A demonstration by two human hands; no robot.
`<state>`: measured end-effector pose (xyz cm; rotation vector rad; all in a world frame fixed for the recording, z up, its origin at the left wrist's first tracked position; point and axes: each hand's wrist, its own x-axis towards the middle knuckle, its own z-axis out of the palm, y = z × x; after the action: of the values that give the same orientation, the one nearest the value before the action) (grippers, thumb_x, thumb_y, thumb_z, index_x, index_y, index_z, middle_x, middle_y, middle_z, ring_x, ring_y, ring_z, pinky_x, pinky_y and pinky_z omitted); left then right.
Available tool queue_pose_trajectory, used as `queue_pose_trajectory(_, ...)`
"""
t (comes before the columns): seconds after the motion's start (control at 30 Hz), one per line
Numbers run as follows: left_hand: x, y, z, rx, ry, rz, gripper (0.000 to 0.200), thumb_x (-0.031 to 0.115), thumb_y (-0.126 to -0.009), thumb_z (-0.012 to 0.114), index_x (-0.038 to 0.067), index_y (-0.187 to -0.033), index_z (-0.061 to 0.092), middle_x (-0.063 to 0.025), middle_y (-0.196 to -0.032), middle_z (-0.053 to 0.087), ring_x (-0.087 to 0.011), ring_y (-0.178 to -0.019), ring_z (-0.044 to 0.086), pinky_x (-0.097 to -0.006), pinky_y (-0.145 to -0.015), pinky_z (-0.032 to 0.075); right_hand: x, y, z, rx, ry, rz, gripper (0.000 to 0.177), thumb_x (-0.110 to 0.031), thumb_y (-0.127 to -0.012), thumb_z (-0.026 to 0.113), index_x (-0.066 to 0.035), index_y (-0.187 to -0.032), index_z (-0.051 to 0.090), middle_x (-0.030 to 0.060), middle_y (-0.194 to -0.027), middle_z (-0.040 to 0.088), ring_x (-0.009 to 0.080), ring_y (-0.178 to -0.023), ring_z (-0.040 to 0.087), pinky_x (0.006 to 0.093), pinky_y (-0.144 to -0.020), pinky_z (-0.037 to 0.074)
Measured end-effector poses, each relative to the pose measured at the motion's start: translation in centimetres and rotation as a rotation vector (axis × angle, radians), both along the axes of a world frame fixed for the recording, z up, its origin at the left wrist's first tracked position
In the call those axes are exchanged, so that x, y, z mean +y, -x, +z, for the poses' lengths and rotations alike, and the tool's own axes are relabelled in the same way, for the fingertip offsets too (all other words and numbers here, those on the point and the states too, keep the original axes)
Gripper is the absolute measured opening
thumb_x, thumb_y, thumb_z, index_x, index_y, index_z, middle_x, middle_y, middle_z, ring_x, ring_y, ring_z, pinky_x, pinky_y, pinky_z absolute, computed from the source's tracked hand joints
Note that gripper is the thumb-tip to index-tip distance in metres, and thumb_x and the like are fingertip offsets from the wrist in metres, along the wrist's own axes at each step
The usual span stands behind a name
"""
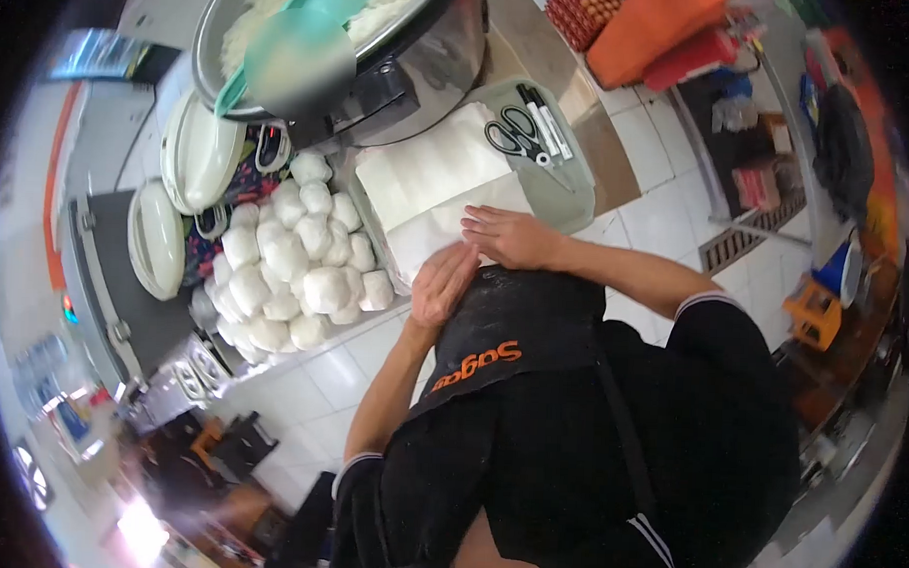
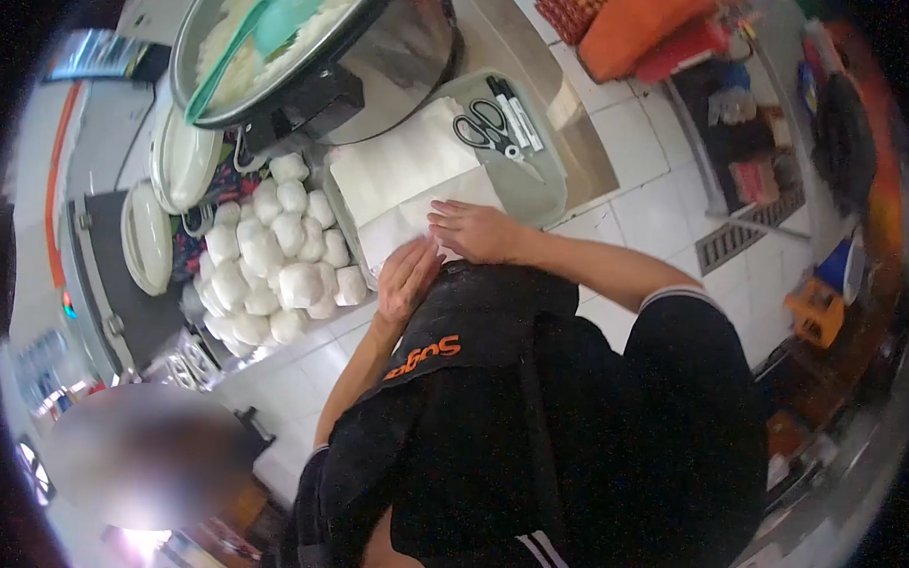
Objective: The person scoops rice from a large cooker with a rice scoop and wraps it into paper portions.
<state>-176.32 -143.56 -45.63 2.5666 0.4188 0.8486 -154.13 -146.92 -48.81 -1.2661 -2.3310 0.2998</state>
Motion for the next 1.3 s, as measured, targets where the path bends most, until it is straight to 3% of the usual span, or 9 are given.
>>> queue_pose_trajectory(0.13,1.9,0.6,-2.1,0.209,-0.056,0.174,0.03,0.007,-0.078,0.077,-0.001,-0.105,0.069,-0.0174,-0.114,0.068,-0.0315,-0.103,0.067,-0.0382,-0.085,0.056,-0.5,-3.3,-2.6,0.27,-0.073,0.072,0.031,-0.016,-0.088,0.055,0.001,-0.111,0.065,0.013,-0.125,0.064,0.0272,-0.127,0.054,0.0396,-0.106,0.046)
queue_pose_trajectory(0.33,3.0,3.7,-4.4,0.264,0.077,0.207,0.02,0.002,-0.085,0.068,0.006,-0.104,0.073,-0.0166,-0.098,0.073,-0.0297,-0.083,0.071,-0.0354,-0.076,0.056,-1.2,-4.6,-3.0,0.065,-0.125,-0.047,0.024,-0.021,-0.09,0.058,-0.002,-0.102,0.068,0.0096,-0.106,0.069,0.0276,-0.106,0.064,0.0369,-0.084,0.054)
queue_pose_trajectory(0.53,8.3,1.4,-3.4,0.55,0.858,0.452,0.025,0.018,-0.078,0.078,0.002,-0.098,0.074,-0.0155,-0.087,0.073,-0.0294,-0.071,0.069,-0.0319,-0.07,0.054,4.7,-1.8,0.0,0.254,0.759,-0.594,0.018,-0.019,-0.075,0.072,-0.005,-0.085,0.067,0.0115,-0.09,0.07,0.0308,-0.096,0.064,0.0382,-0.08,0.051)
queue_pose_trajectory(0.63,10.3,-1.7,-1.9,0.611,0.524,0.471,0.032,0.019,-0.061,0.087,0.001,-0.084,0.073,-0.0136,-0.079,0.072,-0.0291,-0.069,0.068,-0.0347,-0.066,0.053,8.6,-1.0,-0.6,0.091,0.687,-0.605,0.031,-0.016,-0.058,0.085,-0.005,-0.083,0.07,0.0132,-0.096,0.07,0.0311,-0.097,0.065,0.042,-0.08,0.052)
queue_pose_trajectory(0.73,11.8,-3.5,-1.5,0.472,0.167,0.347,0.039,0.02,-0.047,0.092,-0.001,-0.063,0.063,-0.0127,-0.064,0.066,-0.0305,-0.062,0.066,-0.0378,-0.063,0.052,10.5,-1.5,-0.5,-0.286,0.409,-0.186,0.039,-0.014,-0.052,0.088,-0.005,-0.085,0.068,0.0156,-0.096,0.07,0.0317,-0.094,0.065,0.042,-0.078,0.053)
queue_pose_trajectory(0.83,12.2,-3.9,0.2,0.898,0.463,0.347,0.036,0.02,-0.051,0.091,0.002,-0.069,0.065,-0.0128,-0.066,0.066,-0.0295,-0.061,0.065,-0.0373,-0.061,0.051,10.8,-2.0,-0.6,-0.267,0.624,-0.081,0.041,-0.016,-0.053,0.087,-0.006,-0.087,0.067,0.0135,-0.091,0.068,0.0317,-0.091,0.065,0.0411,-0.074,0.053)
queue_pose_trajectory(1.07,3.0,0.2,-5.6,0.214,0.444,0.584,0.015,0.018,-0.077,0.078,0.007,-0.085,0.072,-0.0116,-0.074,0.067,-0.0303,-0.066,0.066,-0.041,-0.062,0.052,-0.2,-0.1,-2.4,0.456,0.261,-0.529,0.019,-0.021,-0.083,0.065,-0.004,-0.088,0.064,0.0126,-0.083,0.059,0.0328,-0.087,0.062,0.0453,-0.073,0.051)
queue_pose_trajectory(1.2,1.8,-0.8,-2.8,0.303,0.289,0.538,0.012,0.016,-0.083,0.073,0.006,-0.089,0.071,-0.0122,-0.079,0.067,-0.0327,-0.069,0.066,-0.0422,-0.062,0.053,0.8,-0.2,-3.2,0.272,0.106,-0.424,0.018,-0.017,-0.085,0.06,0.0,-0.086,0.065,0.0141,-0.082,0.063,0.035,-0.082,0.064,0.0457,-0.07,0.053)
queue_pose_trajectory(1.3,5.9,0.3,-2.4,0.534,0.514,0.355,0.016,0.014,-0.081,0.073,0.004,-0.092,0.071,-0.0125,-0.083,0.069,-0.0288,-0.075,0.069,-0.0397,-0.065,0.054,6.3,-1.9,-1.1,0.006,0.638,-0.25,0.019,-0.009,-0.07,0.07,0.003,-0.085,0.068,0.0165,-0.08,0.067,0.0373,-0.074,0.067,0.0468,-0.065,0.055)
